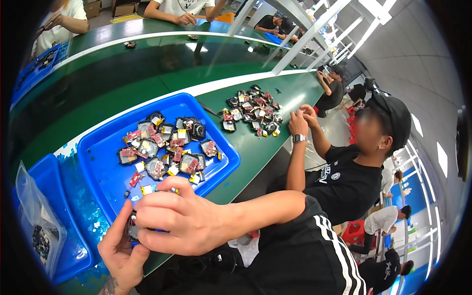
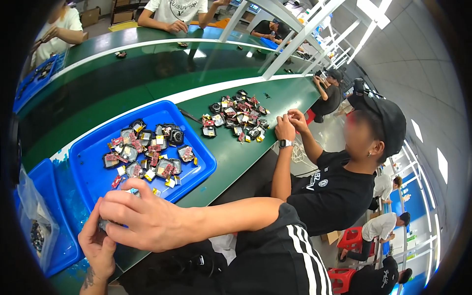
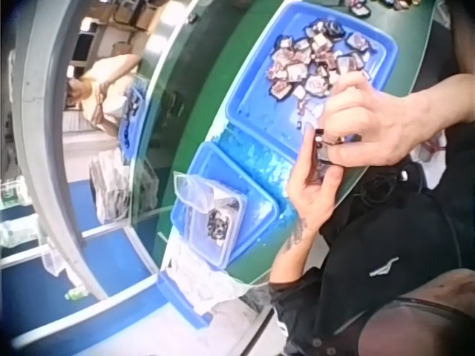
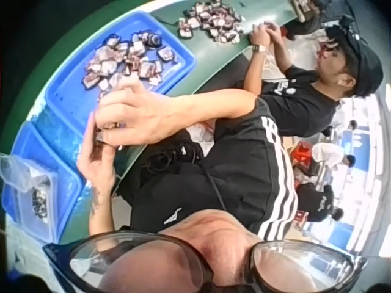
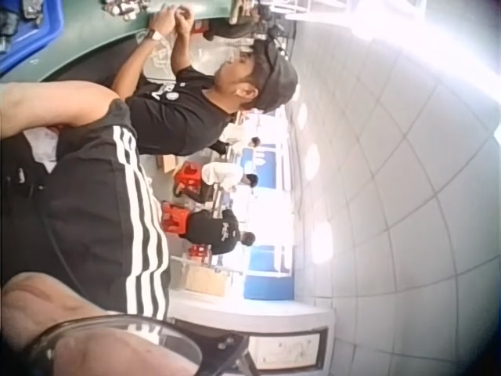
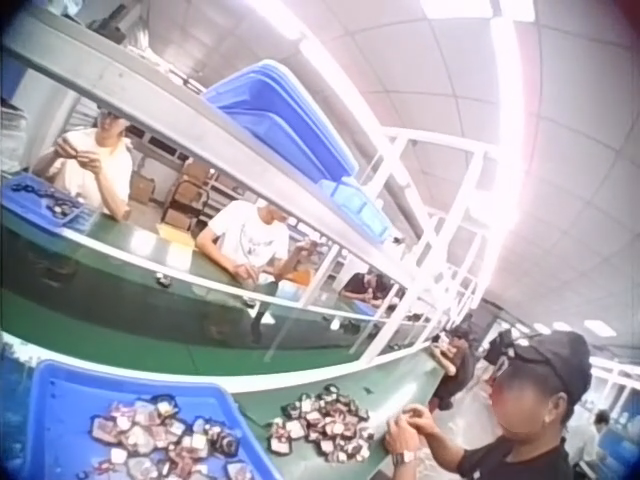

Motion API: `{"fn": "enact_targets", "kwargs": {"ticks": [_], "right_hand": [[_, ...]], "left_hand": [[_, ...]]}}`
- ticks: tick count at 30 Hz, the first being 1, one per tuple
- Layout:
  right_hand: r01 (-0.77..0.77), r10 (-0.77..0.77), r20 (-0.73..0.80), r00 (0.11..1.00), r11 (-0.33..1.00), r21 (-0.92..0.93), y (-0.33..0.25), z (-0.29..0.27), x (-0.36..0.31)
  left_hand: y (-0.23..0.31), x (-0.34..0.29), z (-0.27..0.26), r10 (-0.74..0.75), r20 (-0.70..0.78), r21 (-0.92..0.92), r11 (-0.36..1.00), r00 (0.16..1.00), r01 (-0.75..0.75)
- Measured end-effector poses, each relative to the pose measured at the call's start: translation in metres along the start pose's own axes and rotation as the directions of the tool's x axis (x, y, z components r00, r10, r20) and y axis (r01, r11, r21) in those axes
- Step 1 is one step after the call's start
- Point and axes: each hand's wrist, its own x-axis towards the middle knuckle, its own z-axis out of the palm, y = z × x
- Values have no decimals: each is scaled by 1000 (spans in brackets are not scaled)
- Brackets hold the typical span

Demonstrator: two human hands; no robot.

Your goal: Assemble small electronic components, specifically battery packs or power cells into housings, using tweezers.

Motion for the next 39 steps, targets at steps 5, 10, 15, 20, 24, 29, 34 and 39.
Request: {"fn": "enact_targets", "kwargs": {"ticks": [5, 10, 15, 20, 24, 29, 34, 39], "right_hand": [[66, -66, 4, 998, 996, -66, -1, -4, 1], [132, -185, -199, 962, 959, -252, 12, -5, -11], [-98, 98, 4, 995, 992, -80, 12, -24, -14], [-14, 19, 56, 998, 996, -84, 16, -25, -10], [90, -99, -181, 979, 995, -53, 17, -11, -8], [-298, 315, -4, 949, 901, 314, -7, -20, -17], [-719, 697, 405, 591, 228, 657, -19, -16, -12], [-752, 690, 482, 540, 138, 645, -13, -12, -4]], "left_hand": [[8, 1, -1, 91, 184, -127, 990, 979, -69], [6, 16, 3, 101, 315, -301, 954, 944, -2], [7, 13, 6, 62, 266, -320, 947, 962, 28], [9, 16, 0, 134, 324, -156, 984, 937, -87], [9, 16, -3, 190, 383, -17, 980, 904, -199], [3, 8, 3, 268, 197, -32, 963, 943, -267], [1, 14, -2, 408, 288, 235, 847, 867, -477], [4, 18, 0, 457, 303, 399, 736, 836, -547]]}}
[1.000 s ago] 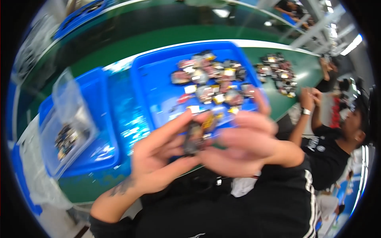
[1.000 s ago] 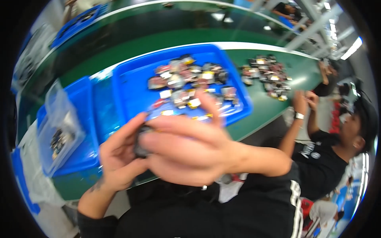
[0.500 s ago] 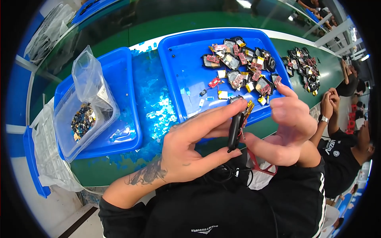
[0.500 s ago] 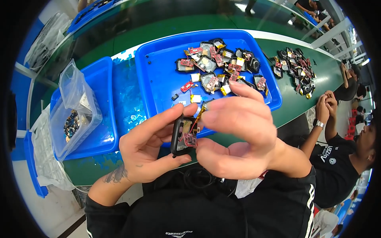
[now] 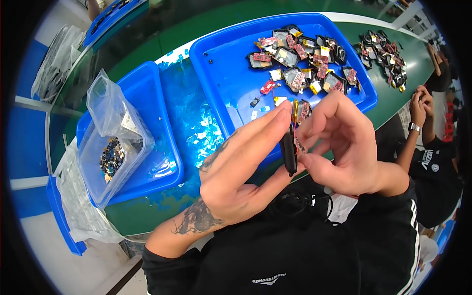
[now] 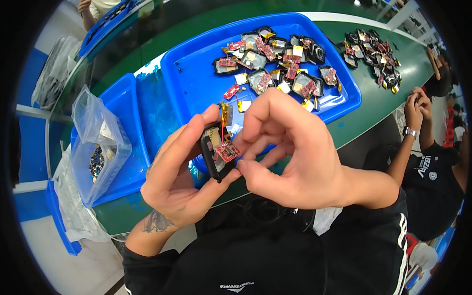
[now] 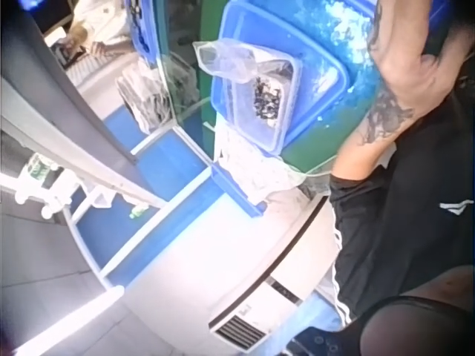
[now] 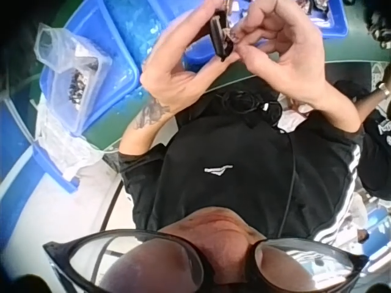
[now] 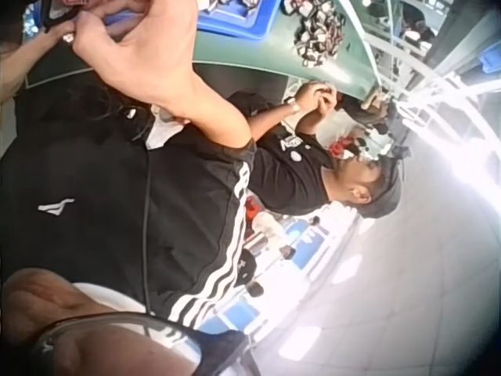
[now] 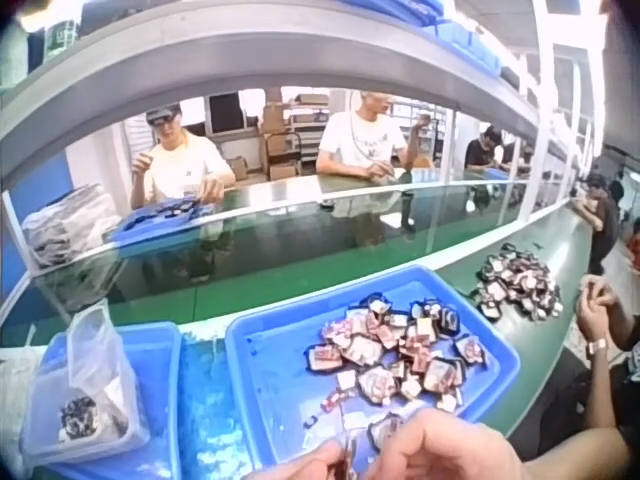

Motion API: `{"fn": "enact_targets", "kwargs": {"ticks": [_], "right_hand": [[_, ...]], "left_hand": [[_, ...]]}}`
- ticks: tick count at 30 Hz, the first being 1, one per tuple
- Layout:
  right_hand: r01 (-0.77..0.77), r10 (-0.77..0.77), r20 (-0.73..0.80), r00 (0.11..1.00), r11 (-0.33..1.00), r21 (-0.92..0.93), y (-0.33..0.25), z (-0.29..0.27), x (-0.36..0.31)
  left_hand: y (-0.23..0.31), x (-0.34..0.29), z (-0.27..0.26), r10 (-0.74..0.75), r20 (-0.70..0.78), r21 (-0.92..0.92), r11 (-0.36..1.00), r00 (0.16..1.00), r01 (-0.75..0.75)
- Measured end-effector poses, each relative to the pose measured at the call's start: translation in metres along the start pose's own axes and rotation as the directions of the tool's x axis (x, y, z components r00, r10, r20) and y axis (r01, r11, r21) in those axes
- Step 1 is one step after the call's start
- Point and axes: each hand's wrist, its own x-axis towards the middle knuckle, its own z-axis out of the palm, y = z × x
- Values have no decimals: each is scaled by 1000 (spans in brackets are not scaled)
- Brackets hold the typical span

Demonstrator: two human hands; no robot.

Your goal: Assemble small electronic components, specifically battery packs or power cells into housings, using tweezers.

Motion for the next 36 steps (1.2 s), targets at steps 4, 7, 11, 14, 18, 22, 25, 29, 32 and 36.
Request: {"fn": "enact_targets", "kwargs": {"ticks": [4, 7, 11, 14, 18, 22, 25, 29, 32, 36], "right_hand": [[-4, 4, -3, 1000, 1000, -7, -1, -2, 3], [33, -33, -3, 999, 999, 1, 0, 1, 3], [120, -120, -21, 993, 992, -35, -1, 4, 3], [135, -136, -9, 991, 989, -68, 1, 1, 3], [120, -117, 32, 993, 988, -100, 3, -1, 2], [161, -156, 55, 986, 980, -115, -1, -3, 2], [122, -120, 40, 992, 992, -44, -5, -5, 2], [508, -532, 66, 844, 755, -414, 8, -6, 3], [587, -660, 79, 747, 598, -546, 15, -4, 2], [607, -720, 115, 684, 475, -637, 16, -5, 0]], "left_hand": [[-1, 1, 0, 36, 30, 65, 997, 999, -38], [0, -2, 0, 60, 16, 112, 992, 998, -61], [1, -3, -1, 94, 17, 187, 978, 995, -95], [5, -2, -1, 115, 46, 284, 951, 992, -123], [6, -4, 0, 187, 83, 384, 901, 979, -204], [3, -6, 4, 173, -41, 325, 934, 984, -151], [-6, -11, 4, 84, -103, 151, 986, 991, -68], [-4, -10, 2, 45, -104, 45, 998, 994, -40], [-3, -7, 1, 114, -80, 62, 992, 990, -109], [0, -8, 1, 54, -75, 0, 999, 996, -55]]}}
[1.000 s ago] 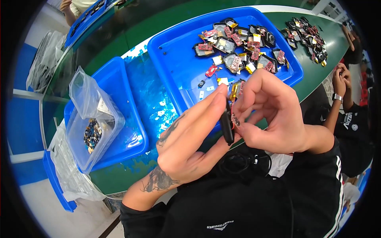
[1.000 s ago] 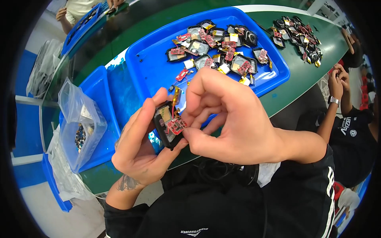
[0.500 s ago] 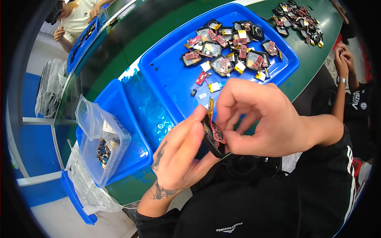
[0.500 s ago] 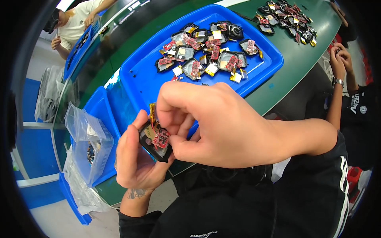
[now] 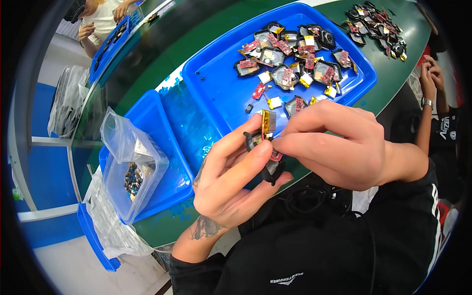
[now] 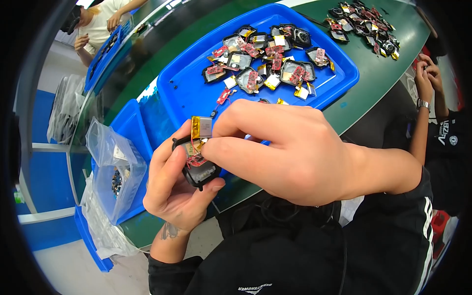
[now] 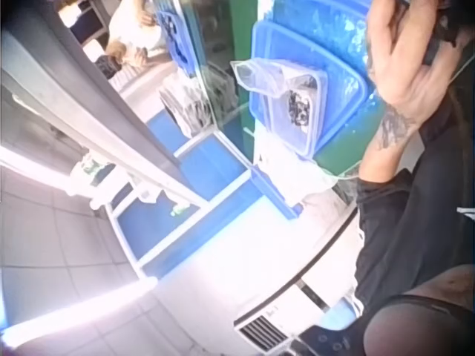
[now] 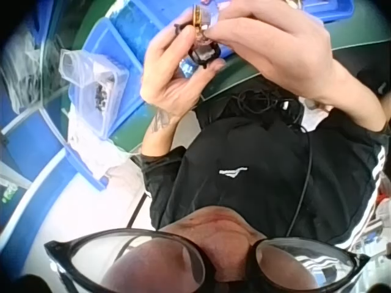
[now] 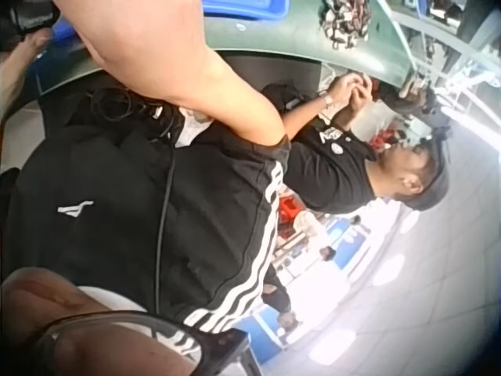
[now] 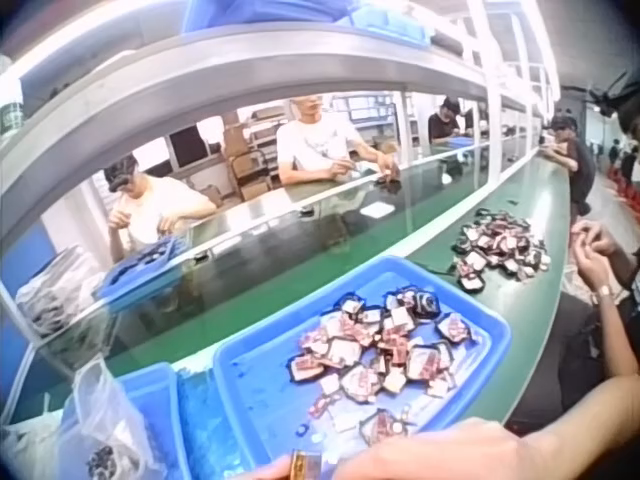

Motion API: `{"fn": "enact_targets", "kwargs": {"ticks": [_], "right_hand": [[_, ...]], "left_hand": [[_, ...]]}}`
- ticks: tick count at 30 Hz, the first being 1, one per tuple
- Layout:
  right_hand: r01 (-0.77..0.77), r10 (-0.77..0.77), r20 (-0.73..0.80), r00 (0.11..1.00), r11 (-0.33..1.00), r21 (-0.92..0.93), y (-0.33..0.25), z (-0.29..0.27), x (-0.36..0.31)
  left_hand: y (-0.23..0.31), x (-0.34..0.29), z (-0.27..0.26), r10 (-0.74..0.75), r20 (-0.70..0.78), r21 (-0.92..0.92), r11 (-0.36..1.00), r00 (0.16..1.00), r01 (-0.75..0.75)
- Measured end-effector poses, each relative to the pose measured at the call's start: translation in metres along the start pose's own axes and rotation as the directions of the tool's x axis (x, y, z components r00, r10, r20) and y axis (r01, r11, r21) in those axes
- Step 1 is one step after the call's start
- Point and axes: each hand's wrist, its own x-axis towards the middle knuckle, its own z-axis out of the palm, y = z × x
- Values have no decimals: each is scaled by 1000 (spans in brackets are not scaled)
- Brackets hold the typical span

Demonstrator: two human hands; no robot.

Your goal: Assemble small electronic components, specifically battery packs or power cells into housings, using tweezers.

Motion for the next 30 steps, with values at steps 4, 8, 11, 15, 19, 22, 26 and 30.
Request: {"fn": "enact_targets", "kwargs": {"ticks": [4, 8, 11, 15, 19, 22, 26, 30], "right_hand": [[20, -19, 17, 1000, 999, -30, 0, 0, -1], [53, -54, -13, 998, 997, -55, 1, 0, 0], [57, -59, -29, 998, 997, -60, 1, 2, 0], [22, -24, -24, 999, 997, -71, -2, 2, -1], [3, -5, -36, 999, 999, -44, -3, 3, 0], [-18, 18, -2, 1000, 999, -26, -4, 2, 1], [39, -39, -19, 999, 999, -18, 2, -4, -1], [208, -200, 84, 976, 974, -94, 11, -15, -3]], "left_hand": [[3, 3, -1, -47, 26, -11, 999, 999, 47], [7, 7, -1, -71, 64, 1, 998, 995, 71], [2, 6, -3, -30, 115, 20, 999, 993, 28], [3, 8, -3, -51, 87, -26, 998, 995, 53], [0, 5, -2, -68, 103, -72, 995, 992, 75], [2, 6, -3, -81, 91, -70, 994, 993, 88], [3, 8, -4, -123, 114, 13, 992, 986, 122], [1, 13, 1, -105, 89, -11, 994, 990, 107]]}}
